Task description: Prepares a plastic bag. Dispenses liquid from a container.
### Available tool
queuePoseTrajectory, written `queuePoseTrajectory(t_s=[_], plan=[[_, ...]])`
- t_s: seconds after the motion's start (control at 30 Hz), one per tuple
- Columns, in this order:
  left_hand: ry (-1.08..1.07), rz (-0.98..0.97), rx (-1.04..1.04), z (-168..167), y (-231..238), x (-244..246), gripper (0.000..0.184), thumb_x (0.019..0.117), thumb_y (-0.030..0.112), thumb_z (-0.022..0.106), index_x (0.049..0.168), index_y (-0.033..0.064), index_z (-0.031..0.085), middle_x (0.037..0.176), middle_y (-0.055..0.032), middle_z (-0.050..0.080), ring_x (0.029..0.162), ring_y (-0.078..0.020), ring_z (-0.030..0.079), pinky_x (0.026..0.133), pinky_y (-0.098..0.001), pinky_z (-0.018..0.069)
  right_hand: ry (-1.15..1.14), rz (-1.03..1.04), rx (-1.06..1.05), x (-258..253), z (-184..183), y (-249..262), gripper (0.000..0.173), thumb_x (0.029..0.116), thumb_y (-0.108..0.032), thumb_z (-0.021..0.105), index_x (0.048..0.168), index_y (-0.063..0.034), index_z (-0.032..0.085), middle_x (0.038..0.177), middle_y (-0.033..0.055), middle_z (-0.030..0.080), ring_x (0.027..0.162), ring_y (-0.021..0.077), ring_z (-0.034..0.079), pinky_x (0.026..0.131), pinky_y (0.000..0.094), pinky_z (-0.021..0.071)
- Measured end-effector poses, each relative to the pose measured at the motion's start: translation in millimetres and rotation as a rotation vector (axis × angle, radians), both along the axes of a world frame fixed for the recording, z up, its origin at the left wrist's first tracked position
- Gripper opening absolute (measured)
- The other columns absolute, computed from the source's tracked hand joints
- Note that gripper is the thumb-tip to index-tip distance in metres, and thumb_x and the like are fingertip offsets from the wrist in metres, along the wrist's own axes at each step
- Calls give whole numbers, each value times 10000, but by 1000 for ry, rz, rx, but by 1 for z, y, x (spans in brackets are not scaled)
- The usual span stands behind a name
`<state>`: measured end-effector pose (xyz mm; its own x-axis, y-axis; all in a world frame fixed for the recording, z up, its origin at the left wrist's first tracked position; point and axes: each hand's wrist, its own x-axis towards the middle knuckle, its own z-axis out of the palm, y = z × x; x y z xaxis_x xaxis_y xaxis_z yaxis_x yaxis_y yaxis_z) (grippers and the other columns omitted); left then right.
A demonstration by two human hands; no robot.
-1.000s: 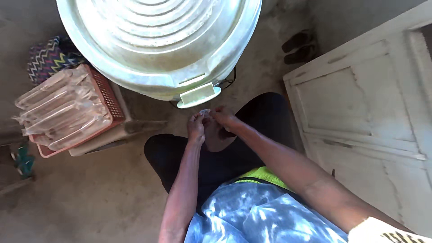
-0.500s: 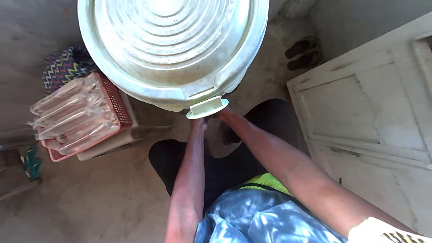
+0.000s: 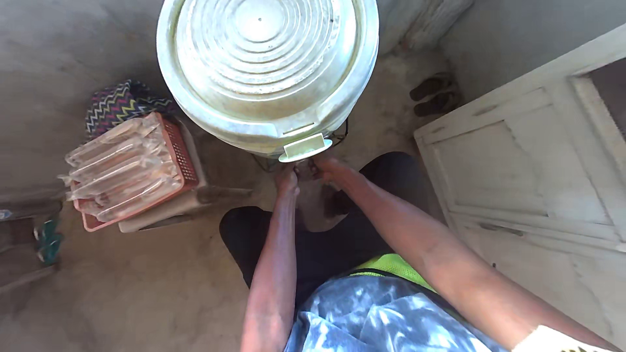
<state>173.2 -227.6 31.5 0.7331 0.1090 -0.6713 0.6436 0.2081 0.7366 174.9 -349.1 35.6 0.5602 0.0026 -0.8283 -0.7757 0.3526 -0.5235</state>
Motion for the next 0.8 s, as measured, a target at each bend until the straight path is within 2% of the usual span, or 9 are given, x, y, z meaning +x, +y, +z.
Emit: queuePoseTrajectory(t_s=[0.13, 0.17, 0.27, 0.33, 0.4, 0.47, 0.6, 0.7, 0.8], plan=[[-54, 18, 24, 7, -1, -3, 78, 1026, 100, 582, 965, 55, 602, 705, -13, 564, 559, -97, 539, 549, -243, 511, 71, -189, 231, 5, 11, -1, 224, 1088, -248, 416, 895, -155, 480, 589, -33, 433, 433, 82, 396, 431, 257, 436], [-86, 11, 63, 5, 1, -6, 71, 1019, 93, 591, 1039, 30, 617, 777, -53, 607, 625, -127, 580, 595, -280, 533, 83, -239, 287, 4, 16, 1, 247, 1085, -249, 412, 867, -151, 475, 573, -34, 426, 416, 75, 395, 414, 244, 437], [-188, -213, 135, -19, 10, -16, 409, 1005, 15, 558, 1410, -8, 503, 1278, -205, 611, 1042, -244, 624, 868, -396, 537, 130, -276, 350, 2, 27, 1, 257, 1084, -265, 427, 869, -137, 484, 603, -18, 468, 421, 71, 441, 410, 226, 466], [-252, -350, 150, -32, 9, -19, 476, 1030, 48, 538, 1491, -8, 431, 1373, -220, 579, 1198, -250, 601, 1016, -409, 508, 109, -225, 309, 2, 24, 2, 181, 1070, -232, 466, 953, -107, 525, 673, 10, 522, 475, 91, 497, 459, 249, 510], [-276, -433, 207, -37, 5, -16, 400, 1064, 96, 500, 1441, -36, 477, 1280, -216, 628, 1161, -248, 622, 1024, -426, 504, 35, -167, 239, 3, 24, 3, 124, 1059, -175, 497, 1000, -82, 556, 718, 19, 537, 519, 98, 515, 503, 256, 529], [-310, -536, 315, -41, 10, -16, 312, 1051, 104, 532, 1313, -65, 555, 1121, -205, 669, 1027, -256, 656, 944, -438, 535, -30, -126, 143, 2, 26, 5, 53, 1031, -110, 543, 1032, -63, 567, 743, 33, 543, 543, 114, 531, 525, 278, 546], [-349, -742, 510, -37, 36, -18, 337, 1035, 229, 601, 1197, -64, 636, 1015, -198, 680, 938, -279, 664, 899, -461, 539, -68, -120, -7, 5, 31, 10, 127, 1028, -113, 572, 1140, -58, 550, 767, 48, 560, 565, 133, 539, 540, 306, 537], [-308, -697, 422, -40, 48, -28, 372, 1022, 170, 617, 1318, -54, 588, 1190, -231, 665, 1080, -290, 664, 989, -443, 532, -104, -130, -57, 5, 29, 10, 131, 1016, -113, 606, 1126, -51, 573, 749, 41, 565, 568, 133, 544, 551, 308, 542], [-287, -657, 303, -53, 46, -49, 434, 1018, 131, 606, 1388, -64, 491, 1137, -210, 658, 991, -239, 667, 911, -390, 560, -83, -183, 16, 5, 27, 8, 60, 1003, -50, 568, 1047, -75, 538, 708, 15, 509, 520, 97, 477, 504, 254, 501]])
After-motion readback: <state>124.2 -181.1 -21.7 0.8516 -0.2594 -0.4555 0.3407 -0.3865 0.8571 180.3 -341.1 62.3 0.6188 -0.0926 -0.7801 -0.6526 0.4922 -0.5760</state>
